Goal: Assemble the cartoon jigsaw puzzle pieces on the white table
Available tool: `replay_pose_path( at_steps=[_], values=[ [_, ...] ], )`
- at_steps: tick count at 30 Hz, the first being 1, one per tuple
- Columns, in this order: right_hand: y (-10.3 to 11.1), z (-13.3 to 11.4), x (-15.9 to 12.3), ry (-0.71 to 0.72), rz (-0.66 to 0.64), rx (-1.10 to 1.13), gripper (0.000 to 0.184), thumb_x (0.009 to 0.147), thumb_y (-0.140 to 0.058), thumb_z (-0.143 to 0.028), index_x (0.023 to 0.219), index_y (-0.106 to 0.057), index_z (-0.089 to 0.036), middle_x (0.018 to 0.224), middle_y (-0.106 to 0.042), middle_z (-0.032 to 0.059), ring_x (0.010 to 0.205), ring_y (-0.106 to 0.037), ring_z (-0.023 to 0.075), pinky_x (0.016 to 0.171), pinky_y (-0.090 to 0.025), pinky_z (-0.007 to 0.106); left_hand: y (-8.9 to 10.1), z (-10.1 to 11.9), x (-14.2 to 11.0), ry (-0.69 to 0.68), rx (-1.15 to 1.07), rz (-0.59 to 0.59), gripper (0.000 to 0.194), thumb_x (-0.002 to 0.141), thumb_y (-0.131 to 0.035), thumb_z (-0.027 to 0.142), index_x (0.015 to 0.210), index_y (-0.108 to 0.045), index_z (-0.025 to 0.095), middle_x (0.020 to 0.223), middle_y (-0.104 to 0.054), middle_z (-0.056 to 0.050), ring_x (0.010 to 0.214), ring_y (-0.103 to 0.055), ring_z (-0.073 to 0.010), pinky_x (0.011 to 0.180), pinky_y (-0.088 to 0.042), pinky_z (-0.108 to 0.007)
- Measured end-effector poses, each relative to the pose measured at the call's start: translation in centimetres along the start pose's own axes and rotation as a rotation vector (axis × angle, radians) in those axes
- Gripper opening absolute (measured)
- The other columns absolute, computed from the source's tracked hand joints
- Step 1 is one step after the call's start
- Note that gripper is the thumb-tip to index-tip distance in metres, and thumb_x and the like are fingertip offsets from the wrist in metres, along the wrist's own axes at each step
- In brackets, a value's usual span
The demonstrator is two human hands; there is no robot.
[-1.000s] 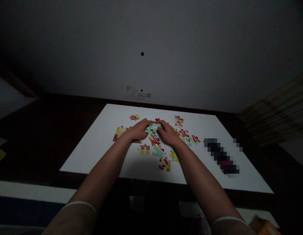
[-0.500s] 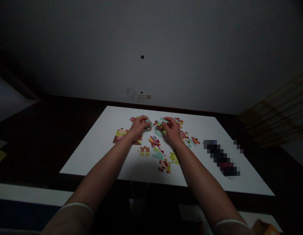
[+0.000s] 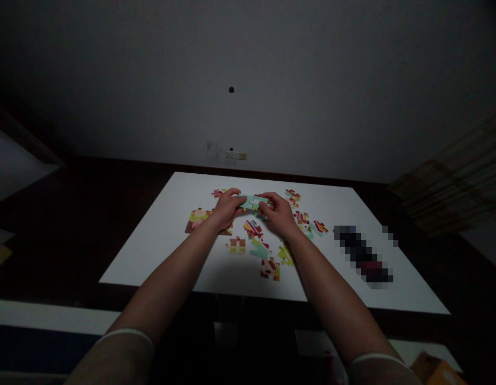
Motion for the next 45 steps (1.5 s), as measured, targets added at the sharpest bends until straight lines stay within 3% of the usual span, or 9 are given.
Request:
replay_pose_path(
  at_steps=[7, 17, 25, 40, 45],
  values=[
    [0.23, 0.50, 0.19, -0.039, -0.009, -0.084, 0.034, 0.091, -0.077, -0.040, 0.121, -0.078, -0.024, 0.089, -0.080, 0.0062, 0.074, -0.079, 0.0264, 0.070, -0.065, 0.039, -0.17, -0.73, 0.15, 0.031, -0.043, -0.035, 0.047, 0.079, -0.094, 0.014, 0.106, -0.056, 0.021, 0.080, -0.072, 0.001, 0.070, -0.071, -0.0134, 0.068, -0.064, -0.023],
    [0.28, -0.27, 0.20, -0.089, 0.021, -0.033, 0.034, 0.087, -0.079, -0.039, 0.115, -0.079, -0.021, 0.076, -0.074, 0.0054, 0.070, -0.077, 0.0262, 0.066, -0.063, 0.037, -0.05, -0.86, 0.22, 0.038, -0.089, 0.000, 0.046, 0.081, -0.093, 0.011, 0.105, -0.055, 0.021, 0.086, -0.073, -0.001, 0.075, -0.075, -0.0165, 0.073, -0.069, -0.029],
    [0.26, 0.62, 0.33, -0.097, -0.014, -0.065, 0.036, 0.091, -0.076, -0.041, 0.121, -0.079, -0.021, 0.088, -0.077, 0.0067, 0.073, -0.078, 0.0244, 0.066, -0.064, 0.035, -0.02, -0.74, 0.20, 0.032, -0.098, 0.022, 0.043, 0.079, -0.092, 0.010, 0.102, -0.057, 0.020, 0.083, -0.072, 0.000, 0.073, -0.073, -0.0164, 0.070, -0.067, -0.028],
    [0.51, 0.00, 0.04, -0.041, -0.002, -0.128, 0.036, 0.091, -0.074, -0.042, 0.121, -0.081, -0.023, 0.074, -0.071, 0.0026, 0.067, -0.068, 0.0233, 0.064, -0.057, 0.036, 0.27, -0.09, 0.53, -0.002, -0.104, 0.028, 0.044, 0.085, -0.090, 0.013, 0.106, -0.053, 0.022, 0.090, -0.077, -0.002, 0.082, -0.081, -0.0185, 0.075, -0.068, -0.027],
    [0.47, -0.04, 0.00, -0.041, 0.002, -0.112, 0.034, 0.091, -0.074, -0.041, 0.120, -0.080, -0.025, 0.078, -0.073, 0.0039, 0.067, -0.068, 0.0231, 0.064, -0.058, 0.037, 0.13, -0.15, 0.55, -0.001, -0.108, 0.015, 0.036, 0.089, -0.086, 0.013, 0.106, -0.054, 0.020, 0.096, -0.079, -0.005, 0.088, -0.083, -0.0206, 0.079, -0.069, -0.029]
  ],
)
Point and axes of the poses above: each hand's wrist, its own x-axis towards the middle knuckle, its own y-axis out of the back of the hand, z = x × y, the point moved 7 cm from there along x, towards the middle knuckle
